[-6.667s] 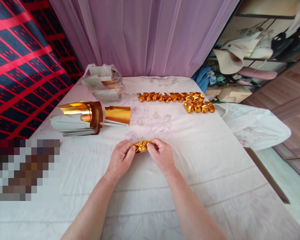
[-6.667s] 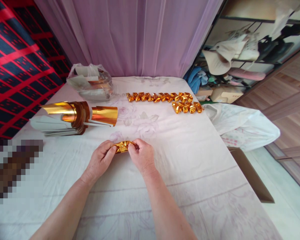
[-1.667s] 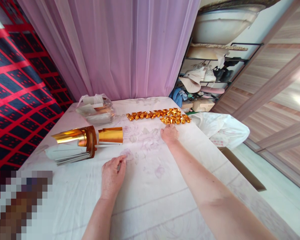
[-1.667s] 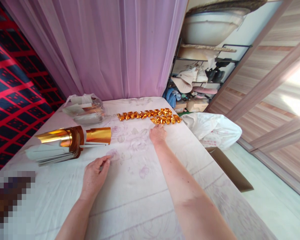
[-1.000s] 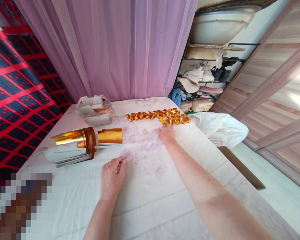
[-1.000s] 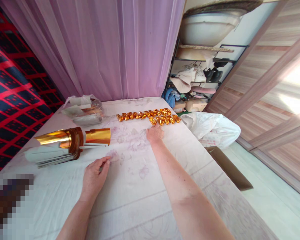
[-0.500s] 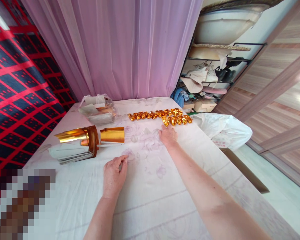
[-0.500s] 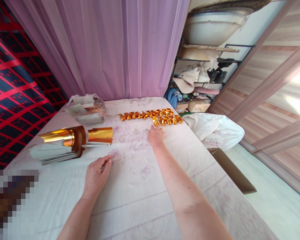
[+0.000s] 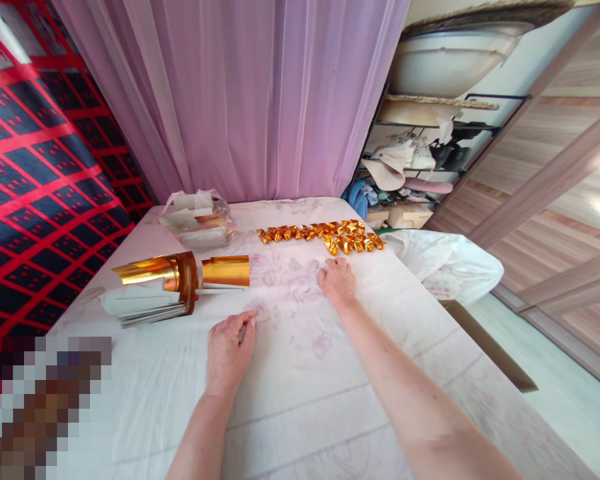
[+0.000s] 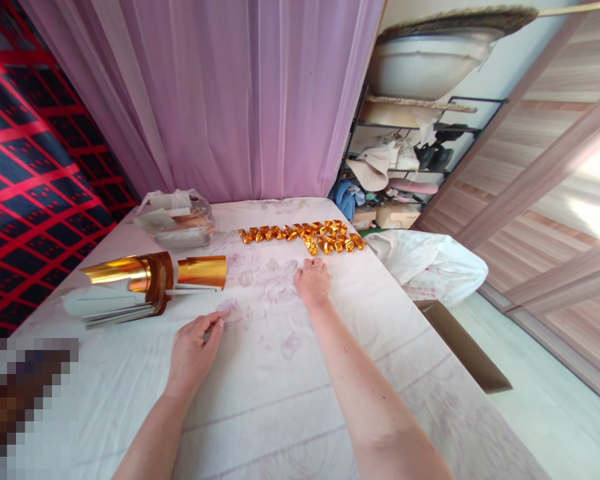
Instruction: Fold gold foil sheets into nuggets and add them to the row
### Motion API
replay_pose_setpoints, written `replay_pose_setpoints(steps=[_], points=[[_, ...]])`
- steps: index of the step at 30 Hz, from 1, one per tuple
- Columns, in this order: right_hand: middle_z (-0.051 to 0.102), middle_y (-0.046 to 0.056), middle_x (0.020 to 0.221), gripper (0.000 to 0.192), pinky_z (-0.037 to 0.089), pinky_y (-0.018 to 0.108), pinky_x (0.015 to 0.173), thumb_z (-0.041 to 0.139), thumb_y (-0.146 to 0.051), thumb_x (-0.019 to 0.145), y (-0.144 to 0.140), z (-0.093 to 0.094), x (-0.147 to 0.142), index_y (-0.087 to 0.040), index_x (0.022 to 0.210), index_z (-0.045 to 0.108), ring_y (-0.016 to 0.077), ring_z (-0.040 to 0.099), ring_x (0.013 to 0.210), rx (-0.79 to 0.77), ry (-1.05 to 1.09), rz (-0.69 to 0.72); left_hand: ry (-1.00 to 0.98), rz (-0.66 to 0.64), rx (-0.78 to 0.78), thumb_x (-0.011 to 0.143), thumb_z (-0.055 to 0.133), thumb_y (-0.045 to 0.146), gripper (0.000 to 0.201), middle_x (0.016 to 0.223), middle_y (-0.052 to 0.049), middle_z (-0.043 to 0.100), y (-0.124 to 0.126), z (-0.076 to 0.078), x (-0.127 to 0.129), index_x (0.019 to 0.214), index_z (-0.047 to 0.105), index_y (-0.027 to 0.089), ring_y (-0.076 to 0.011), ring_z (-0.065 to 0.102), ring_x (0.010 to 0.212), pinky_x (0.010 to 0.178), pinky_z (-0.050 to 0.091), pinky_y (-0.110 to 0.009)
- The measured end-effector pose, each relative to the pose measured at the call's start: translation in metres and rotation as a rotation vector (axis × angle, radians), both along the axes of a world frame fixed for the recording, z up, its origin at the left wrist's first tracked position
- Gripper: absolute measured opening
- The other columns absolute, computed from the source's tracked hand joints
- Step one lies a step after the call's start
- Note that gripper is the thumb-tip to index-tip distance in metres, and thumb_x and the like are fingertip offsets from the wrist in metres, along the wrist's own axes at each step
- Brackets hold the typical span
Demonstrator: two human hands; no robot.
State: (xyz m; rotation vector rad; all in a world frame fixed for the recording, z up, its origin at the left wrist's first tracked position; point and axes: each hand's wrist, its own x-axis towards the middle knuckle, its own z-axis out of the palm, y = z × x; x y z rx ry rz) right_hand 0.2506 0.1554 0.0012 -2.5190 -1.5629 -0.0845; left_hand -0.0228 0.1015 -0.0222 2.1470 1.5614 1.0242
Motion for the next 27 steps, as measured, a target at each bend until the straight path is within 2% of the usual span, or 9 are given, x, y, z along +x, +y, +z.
replay_pose_setpoints(steps=[3, 6, 13, 20, 27], points=[[0.044, 0.016, 0.141, 0.050, 0.047, 0.035, 0.091, 0.046, -0.035, 0.095, 0.001, -0.001, 0.000, -0.019, 0.142, 0.046, 0.0280, 0.050, 0.121, 0.008, 0.013, -0.024, 0.000, -0.005, -0.001, 0.089, 0.046, 0.033, 0.030, 0.088, -0.005, 0.075, 0.000, 0.000, 0.000, 0.097, 0.072, 0.022, -0.0225, 0.068, 0.077, 0.079, 0.050, -0.039], [0.041, 0.017, 0.144, 0.054, 0.047, 0.036, 0.092, 0.045, -0.036, 0.095, 0.007, 0.001, 0.003, -0.017, 0.145, 0.041, 0.0284, 0.051, 0.122, -0.012, 0.031, -0.049, 0.005, -0.007, 0.004, 0.090, 0.046, 0.034, 0.029, 0.088, -0.005, 0.075, 0.000, 0.000, 0.000, 0.098, 0.072, 0.022, -0.0221, 0.068, 0.076, 0.079, 0.050, -0.039], [0.049, 0.017, 0.133, 0.051, 0.049, 0.037, 0.086, 0.047, -0.037, 0.095, 0.020, 0.012, 0.021, -0.020, 0.142, 0.044, 0.0269, 0.058, 0.109, -0.066, 0.036, -0.061, 0.012, -0.009, 0.012, 0.090, 0.046, 0.033, 0.030, 0.087, -0.005, 0.075, 0.001, -0.002, 0.001, 0.098, 0.072, 0.022, -0.0222, 0.068, 0.077, 0.080, 0.051, -0.039], [0.043, 0.019, 0.140, 0.053, 0.043, 0.041, 0.094, 0.046, -0.031, 0.094, 0.026, 0.017, 0.036, -0.018, 0.145, 0.042, 0.0319, 0.047, 0.121, -0.023, -0.066, 0.002, 0.011, -0.007, 0.002, 0.091, 0.045, 0.032, 0.029, 0.087, -0.005, 0.074, -0.001, 0.000, 0.001, 0.098, 0.072, 0.022, -0.0216, 0.067, 0.077, 0.079, 0.050, -0.038], [0.052, 0.017, 0.136, 0.052, 0.038, 0.042, 0.098, 0.045, -0.028, 0.093, 0.037, 0.014, 0.038, -0.014, 0.143, 0.044, 0.0317, 0.044, 0.121, -0.039, -0.118, 0.100, 0.028, -0.003, -0.011, 0.090, 0.046, 0.031, 0.028, 0.084, -0.005, 0.073, -0.001, 0.001, 0.001, 0.098, 0.072, 0.022, -0.0219, 0.068, 0.078, 0.078, 0.050, -0.037]])
